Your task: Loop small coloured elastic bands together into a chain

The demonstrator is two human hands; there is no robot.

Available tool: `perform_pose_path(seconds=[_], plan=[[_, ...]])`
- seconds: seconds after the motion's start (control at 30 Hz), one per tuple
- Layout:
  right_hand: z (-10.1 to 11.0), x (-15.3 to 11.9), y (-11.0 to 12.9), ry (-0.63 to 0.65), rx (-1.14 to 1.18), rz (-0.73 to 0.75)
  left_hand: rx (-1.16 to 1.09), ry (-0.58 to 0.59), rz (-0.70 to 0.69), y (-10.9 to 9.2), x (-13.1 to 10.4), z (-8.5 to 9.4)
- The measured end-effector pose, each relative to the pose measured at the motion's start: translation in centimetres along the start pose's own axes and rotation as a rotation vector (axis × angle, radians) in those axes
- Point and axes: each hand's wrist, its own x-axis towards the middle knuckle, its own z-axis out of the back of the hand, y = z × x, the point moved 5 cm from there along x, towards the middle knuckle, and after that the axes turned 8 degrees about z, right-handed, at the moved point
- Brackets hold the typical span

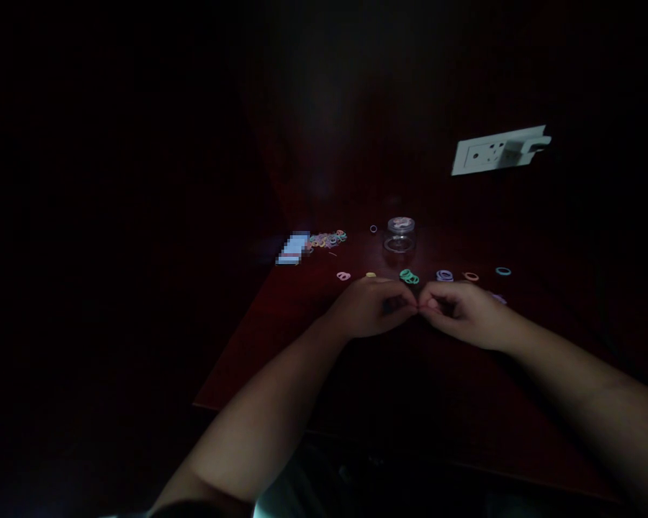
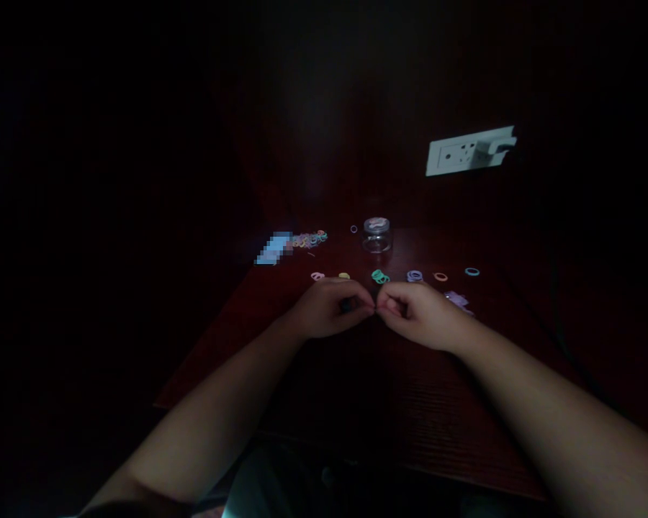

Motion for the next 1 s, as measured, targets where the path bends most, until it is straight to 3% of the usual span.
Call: perform_pose_path(seconds=[0.27, 0.47, 0.57, 0.7, 0.8, 0.87, 1.0], plan=[[0.1, -0.1, -0.3, 0.001, 0.009, -0.010, -0.043, 0.016, 0.138, 2.1, -0.2, 2.1], [-0.3, 0.1, 0.2, 0.043, 0.008, -0.013, -0.055, 0.067, 0.073, 0.7, -0.1, -0.4], [-0.4, 0.1, 0.2, 0.046, 0.001, -0.017, -0.015, 0.073, 0.073, 0.5, 0.0, -0.7], [-0.3, 0.0, -0.2, 0.049, 0.017, -0.048, -0.021, 0.061, 0.103, 2.1, -0.2, 1.5], [-0.2, -0.1, -0.6, 0.039, 0.021, -0.060, 0.056, -0.010, 0.252, 5.0, -0.9, 4.3], [-0.1, -0.2, -0.8, 0.035, 0.017, -0.055, 0.054, 0.018, 0.350, 6.9, -1.7, 5.5], [-0.1, -0.3, -1.2, 0.029, 0.014, -0.039, 0.033, 0.103, 0.379, 8.8, -2.9, 6.3]])
